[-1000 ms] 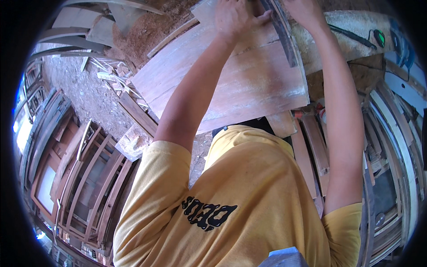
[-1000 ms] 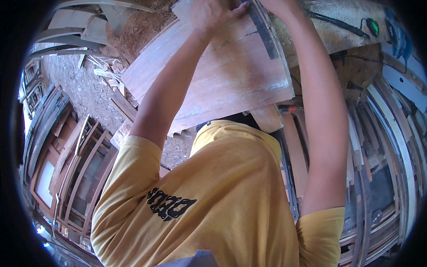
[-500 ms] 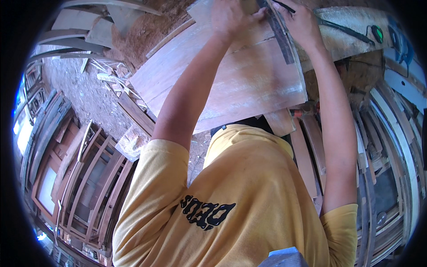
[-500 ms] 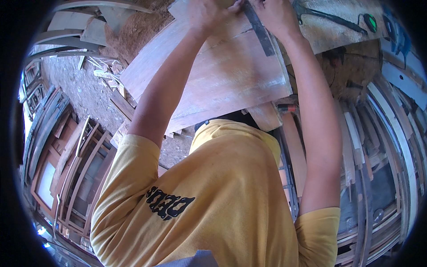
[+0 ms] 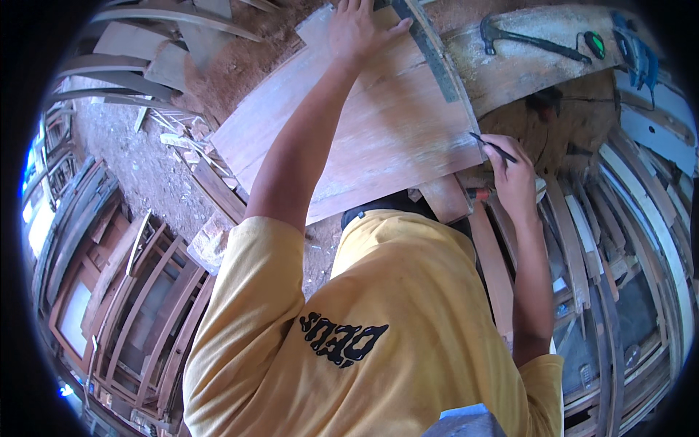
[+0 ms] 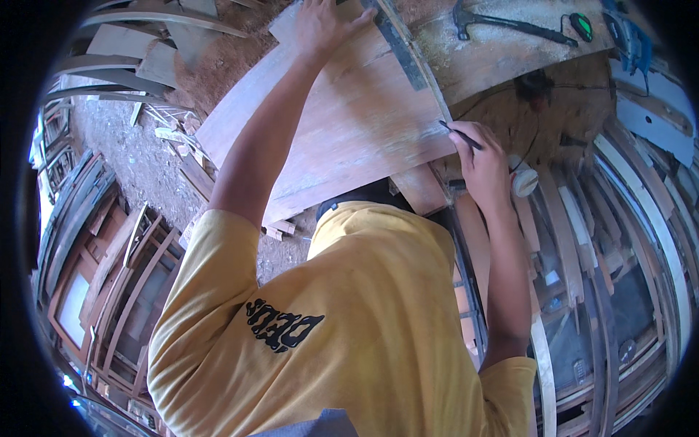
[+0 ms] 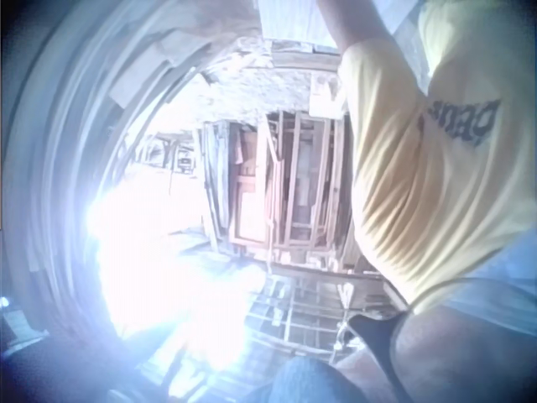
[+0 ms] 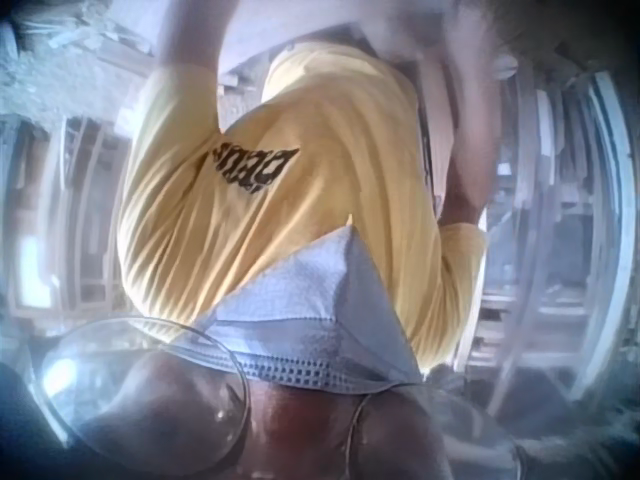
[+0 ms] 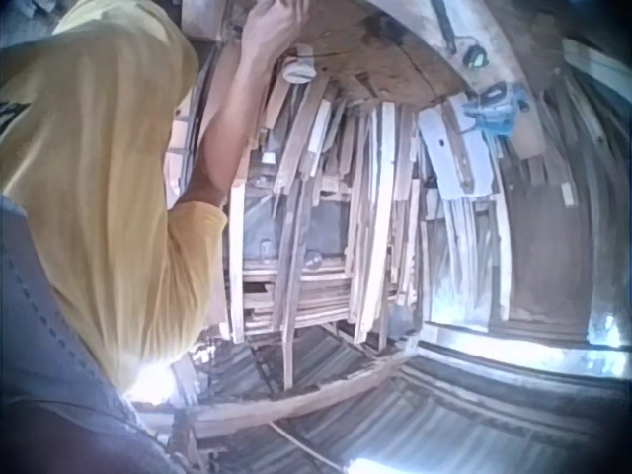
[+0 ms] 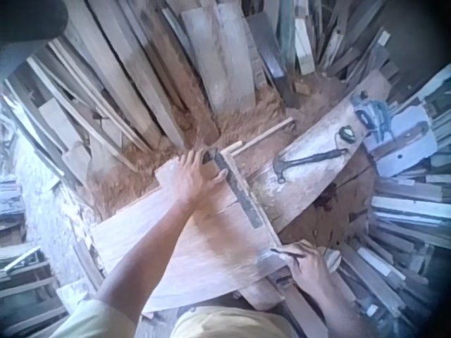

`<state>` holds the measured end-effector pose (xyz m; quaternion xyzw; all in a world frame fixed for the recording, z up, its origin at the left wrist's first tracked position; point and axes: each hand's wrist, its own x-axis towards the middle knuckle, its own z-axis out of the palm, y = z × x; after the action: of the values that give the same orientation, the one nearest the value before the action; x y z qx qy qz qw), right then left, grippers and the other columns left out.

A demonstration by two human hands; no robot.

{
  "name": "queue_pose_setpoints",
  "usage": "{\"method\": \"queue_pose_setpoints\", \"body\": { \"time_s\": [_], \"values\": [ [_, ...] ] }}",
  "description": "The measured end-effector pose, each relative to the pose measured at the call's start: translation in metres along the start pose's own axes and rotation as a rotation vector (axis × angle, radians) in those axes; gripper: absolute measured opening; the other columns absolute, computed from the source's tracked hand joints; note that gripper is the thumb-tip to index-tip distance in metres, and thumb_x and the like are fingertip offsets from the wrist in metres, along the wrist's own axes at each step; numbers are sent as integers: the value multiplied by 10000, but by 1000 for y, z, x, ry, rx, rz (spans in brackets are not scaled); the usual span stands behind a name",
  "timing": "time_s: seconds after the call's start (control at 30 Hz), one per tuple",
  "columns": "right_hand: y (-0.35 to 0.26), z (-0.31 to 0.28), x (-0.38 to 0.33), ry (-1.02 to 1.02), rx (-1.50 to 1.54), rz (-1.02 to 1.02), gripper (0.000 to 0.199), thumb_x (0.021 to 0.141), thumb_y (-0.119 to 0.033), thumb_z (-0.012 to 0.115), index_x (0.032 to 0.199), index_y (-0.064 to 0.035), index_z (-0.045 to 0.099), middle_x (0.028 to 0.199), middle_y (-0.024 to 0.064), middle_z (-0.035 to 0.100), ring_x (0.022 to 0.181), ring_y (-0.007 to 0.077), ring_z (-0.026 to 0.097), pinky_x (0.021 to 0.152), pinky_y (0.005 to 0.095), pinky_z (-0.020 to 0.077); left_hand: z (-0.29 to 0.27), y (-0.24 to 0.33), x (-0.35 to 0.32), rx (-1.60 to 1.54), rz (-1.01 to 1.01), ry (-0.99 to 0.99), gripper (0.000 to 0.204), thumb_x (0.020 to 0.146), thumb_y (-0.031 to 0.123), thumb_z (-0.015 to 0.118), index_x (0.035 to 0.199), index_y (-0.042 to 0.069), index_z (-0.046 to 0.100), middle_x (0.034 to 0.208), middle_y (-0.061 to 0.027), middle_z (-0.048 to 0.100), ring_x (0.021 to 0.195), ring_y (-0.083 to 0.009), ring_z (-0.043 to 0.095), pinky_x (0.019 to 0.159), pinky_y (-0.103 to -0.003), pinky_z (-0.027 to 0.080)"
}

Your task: The person measures and marks a wooden board using a tape measure, a square ruler, and a pencil, cuts the board with a circular saw, and smooths its edge using an electric planer.

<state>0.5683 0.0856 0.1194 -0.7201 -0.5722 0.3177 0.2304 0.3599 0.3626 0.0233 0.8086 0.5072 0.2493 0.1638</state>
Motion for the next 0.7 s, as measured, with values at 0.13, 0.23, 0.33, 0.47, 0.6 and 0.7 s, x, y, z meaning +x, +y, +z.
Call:
{"method": "queue_pose_setpoints", "body": {
  "time_s": [0.13,0.23,0.33,0.47,0.6,0.7],
  "values": [
    [-20,-26,-19,228,292,109,195,1094,-142,513,1128,16,623,1069,138,725,916,226,731,844,336,554,2,-27,3,-154,-140,-110,826,780,538,809,1415,88,531,1357,-227,560,1290,-410,497,1088,-508,408],
    [-37,-53,-31,217,485,129,183,1108,-150,489,1170,10,552,1049,151,718,874,200,717,832,319,562,4,-62,-25,-330,-260,215,444,873,408,774,1129,46,745,1062,-179,715,989,-338,673,921,-386,514],
    [-57,-86,-47,251,624,51,198,1097,-119,505,1243,13,487,1037,175,706,851,186,700,811,302,563,-30,-78,-85,-449,-455,295,415,931,390,743,1099,10,733,965,-130,709,947,-234,651,874,-337,498],
    [-118,-156,-84,336,496,-156,201,1023,-34,563,1213,27,546,1027,174,689,832,191,664,824,326,562,-88,-89,-228,-617,-808,396,386,979,385,701,1041,5,693,850,-12,595,801,-112,495,737,-281,409],
    [-145,-234,-116,372,410,-963,364,1026,-141,557,1319,70,516,1017,155,651,840,199,613,897,397,536,-133,-74,-378,-672,-1271,687,305,995,402,620,828,149,599,702,60,438,581,-80,400,517,-289,308],
    [-176,-236,-139,395,548,-1224,437,1039,-227,552,1345,75,478,1003,131,619,804,194,578,863,417,531,-154,-65,-474,-783,-1595,1001,289,1004,395,565,839,160,591,674,49,457,486,-103,404,435,-308,310]
  ]
}}
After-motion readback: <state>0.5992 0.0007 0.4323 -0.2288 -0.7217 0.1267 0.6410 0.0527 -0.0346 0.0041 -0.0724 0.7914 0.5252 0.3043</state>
